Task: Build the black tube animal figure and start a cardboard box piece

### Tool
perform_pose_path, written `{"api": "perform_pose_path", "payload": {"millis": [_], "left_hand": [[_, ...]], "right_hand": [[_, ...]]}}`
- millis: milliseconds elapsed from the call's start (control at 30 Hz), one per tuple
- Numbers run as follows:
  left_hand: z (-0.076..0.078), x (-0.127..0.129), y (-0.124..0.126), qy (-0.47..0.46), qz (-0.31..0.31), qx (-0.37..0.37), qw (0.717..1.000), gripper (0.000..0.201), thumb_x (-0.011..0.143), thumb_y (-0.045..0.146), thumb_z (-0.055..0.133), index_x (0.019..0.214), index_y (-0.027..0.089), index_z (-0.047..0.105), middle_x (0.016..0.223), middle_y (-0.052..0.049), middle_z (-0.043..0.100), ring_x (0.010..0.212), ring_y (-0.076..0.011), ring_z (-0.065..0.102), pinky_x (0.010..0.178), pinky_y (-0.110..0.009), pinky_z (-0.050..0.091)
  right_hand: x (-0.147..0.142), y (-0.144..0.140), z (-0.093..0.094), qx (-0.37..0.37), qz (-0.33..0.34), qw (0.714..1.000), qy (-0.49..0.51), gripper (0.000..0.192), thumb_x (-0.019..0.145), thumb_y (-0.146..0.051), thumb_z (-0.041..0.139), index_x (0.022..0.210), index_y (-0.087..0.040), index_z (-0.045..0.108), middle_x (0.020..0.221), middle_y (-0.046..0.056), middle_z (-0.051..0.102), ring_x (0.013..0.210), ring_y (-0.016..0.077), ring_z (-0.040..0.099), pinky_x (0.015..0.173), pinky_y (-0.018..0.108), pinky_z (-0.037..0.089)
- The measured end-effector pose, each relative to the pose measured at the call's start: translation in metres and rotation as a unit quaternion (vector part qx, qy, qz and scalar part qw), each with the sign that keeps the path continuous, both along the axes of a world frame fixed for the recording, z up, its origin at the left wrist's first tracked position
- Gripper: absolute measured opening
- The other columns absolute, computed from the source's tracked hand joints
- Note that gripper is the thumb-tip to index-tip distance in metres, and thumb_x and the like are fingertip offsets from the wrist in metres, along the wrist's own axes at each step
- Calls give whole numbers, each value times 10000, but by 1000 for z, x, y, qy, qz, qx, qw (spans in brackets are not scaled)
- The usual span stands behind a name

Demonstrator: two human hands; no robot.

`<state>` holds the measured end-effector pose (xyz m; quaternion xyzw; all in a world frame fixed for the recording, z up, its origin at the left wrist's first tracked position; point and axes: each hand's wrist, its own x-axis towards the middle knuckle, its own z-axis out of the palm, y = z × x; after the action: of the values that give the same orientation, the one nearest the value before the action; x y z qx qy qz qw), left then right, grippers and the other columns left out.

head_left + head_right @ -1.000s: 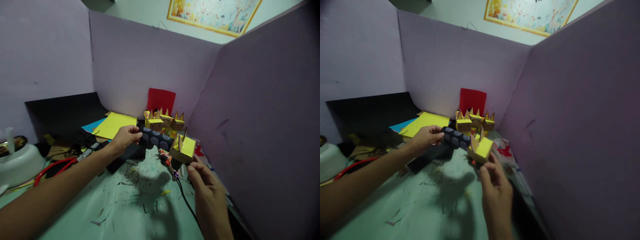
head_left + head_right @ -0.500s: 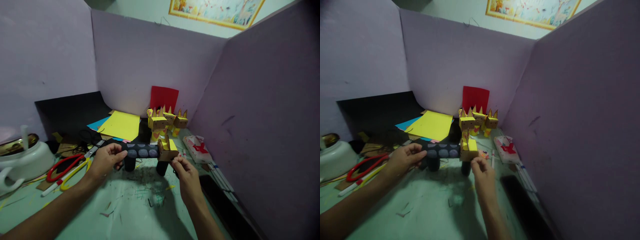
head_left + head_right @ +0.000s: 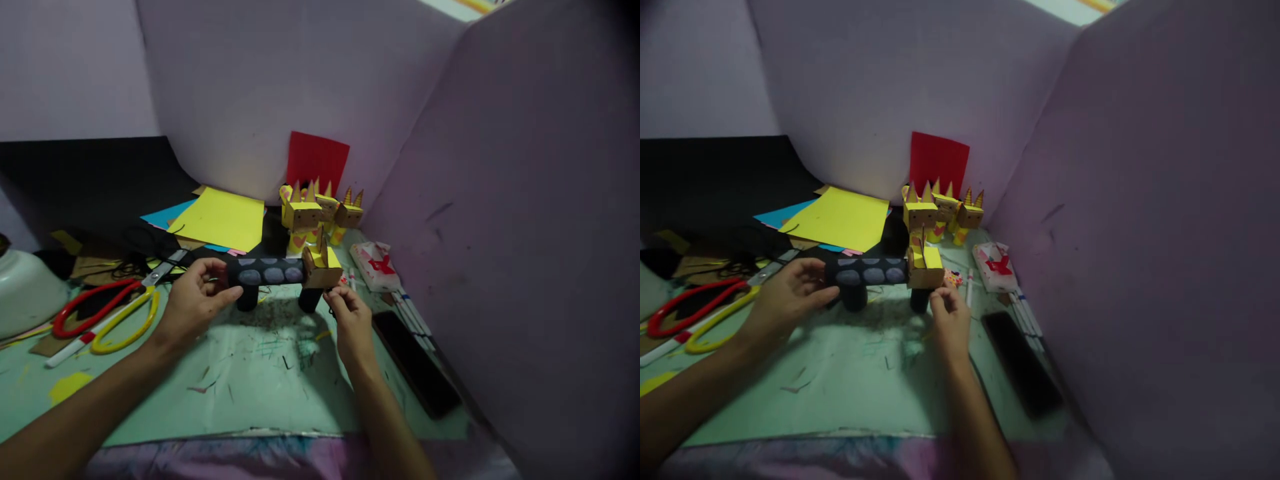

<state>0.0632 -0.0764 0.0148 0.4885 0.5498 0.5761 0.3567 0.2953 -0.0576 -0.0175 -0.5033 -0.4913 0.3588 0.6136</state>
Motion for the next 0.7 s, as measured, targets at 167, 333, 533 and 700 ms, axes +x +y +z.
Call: {"api": "perform_pose_path", "payload": {"millis": [167,333,533,700], "left_hand": [[-13,-2,6,53,-19,-11,998,735,510,282,721,1165,195,399,1099,-77,499,782,-181,587,687,-335,487],[-18,-1,8,63,-62,-60,994,751,488,275,696,1167,138,405,1024,-96,581,805,-231,591,755,-404,466],[-18,-7,14,112,-52,-58,991,770,508,164,600,1236,170,348,1112,-94,535,675,-155,569,627,-311,466],[-4,-12,-3,85,120,5,989,503,577,172,537,1067,233,441,988,-27,511,614,-141,518,564,-306,442]], "right_hand": [[0,-3,1,-9,3,1000,9,141,689,-310,598,653,-178,560,652,-31,536,659,132,506,670,255,401],[1,-6,2,-15,-1,1000,22,150,679,-314,615,631,-181,564,771,5,618,835,179,556,763,284,403],[11,-24,0,-33,-17,998,54,149,712,-333,595,694,-186,585,1085,75,623,1042,242,538,918,396,369],[48,-38,8,-42,-85,993,77,173,670,-346,644,696,-181,601,1075,71,624,968,226,559,916,403,388]]}}
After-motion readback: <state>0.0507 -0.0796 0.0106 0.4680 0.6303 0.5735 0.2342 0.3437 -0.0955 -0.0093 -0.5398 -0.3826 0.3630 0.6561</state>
